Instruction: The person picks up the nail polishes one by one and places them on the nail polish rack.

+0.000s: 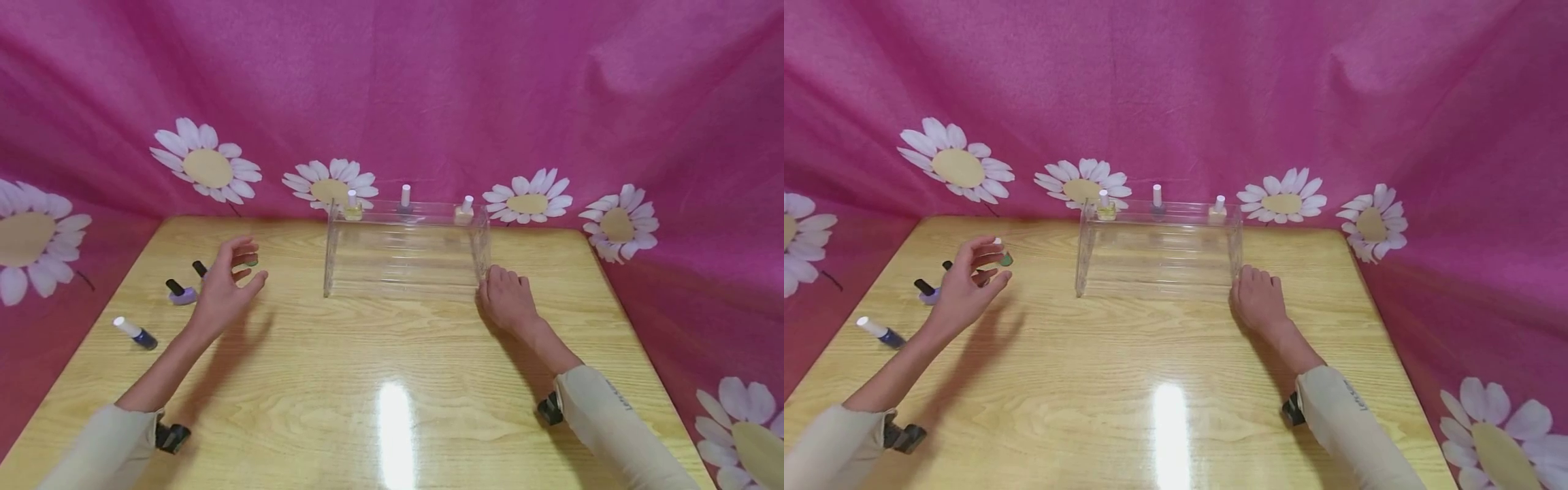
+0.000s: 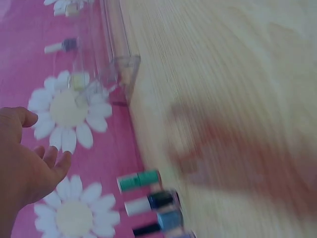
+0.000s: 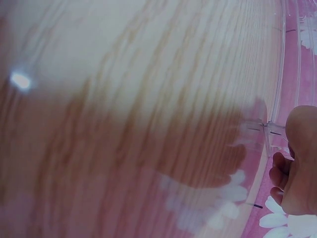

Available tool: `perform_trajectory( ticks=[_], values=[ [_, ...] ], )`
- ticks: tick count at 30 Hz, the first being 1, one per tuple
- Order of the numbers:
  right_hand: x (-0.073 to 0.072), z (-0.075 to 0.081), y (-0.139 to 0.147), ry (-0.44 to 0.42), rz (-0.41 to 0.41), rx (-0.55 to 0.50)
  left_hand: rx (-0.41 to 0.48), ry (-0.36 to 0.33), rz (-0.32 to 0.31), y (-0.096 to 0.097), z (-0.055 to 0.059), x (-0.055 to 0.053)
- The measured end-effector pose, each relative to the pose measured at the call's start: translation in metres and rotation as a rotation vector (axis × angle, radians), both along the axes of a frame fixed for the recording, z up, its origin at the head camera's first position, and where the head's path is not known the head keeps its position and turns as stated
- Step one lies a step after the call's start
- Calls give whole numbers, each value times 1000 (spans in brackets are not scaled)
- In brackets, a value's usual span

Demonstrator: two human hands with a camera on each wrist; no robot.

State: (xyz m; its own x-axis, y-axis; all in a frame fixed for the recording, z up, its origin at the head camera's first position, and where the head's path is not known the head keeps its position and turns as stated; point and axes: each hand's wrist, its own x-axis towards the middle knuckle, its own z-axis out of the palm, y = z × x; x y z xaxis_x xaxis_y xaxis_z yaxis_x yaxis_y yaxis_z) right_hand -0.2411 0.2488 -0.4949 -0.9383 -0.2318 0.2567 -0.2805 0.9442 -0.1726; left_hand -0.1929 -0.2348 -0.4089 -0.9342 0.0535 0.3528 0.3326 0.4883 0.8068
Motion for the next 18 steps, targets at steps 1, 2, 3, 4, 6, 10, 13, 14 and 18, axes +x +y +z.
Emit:
perform_trajectory(
  ticks=[1,2,3,4,6,10,13,14,18],
  values=[
    [0,0,0,-6,-1,2,-3,7,25,-6,0,3],
    [-1,0,-1,-9,-3,3,6,12,48,-11,0,7],
    [-1,0,-1,-11,-4,4,10,17,77,-17,0,10],
    [-1,0,-1,-11,-6,5,12,21,103,-22,0,13],
    [-1,0,-1,-13,-6,4,34,33,159,-31,-1,19],
    [-1,0,-1,-11,-4,2,78,43,270,-48,-4,34],
    [-1,0,-1,-16,-3,4,99,40,351,-59,-7,45],
    [-1,0,-1,-15,-3,6,104,39,375,-63,-8,48],
    [-1,0,-1,-20,-9,9,77,56,456,-75,-14,62]
  ],
)
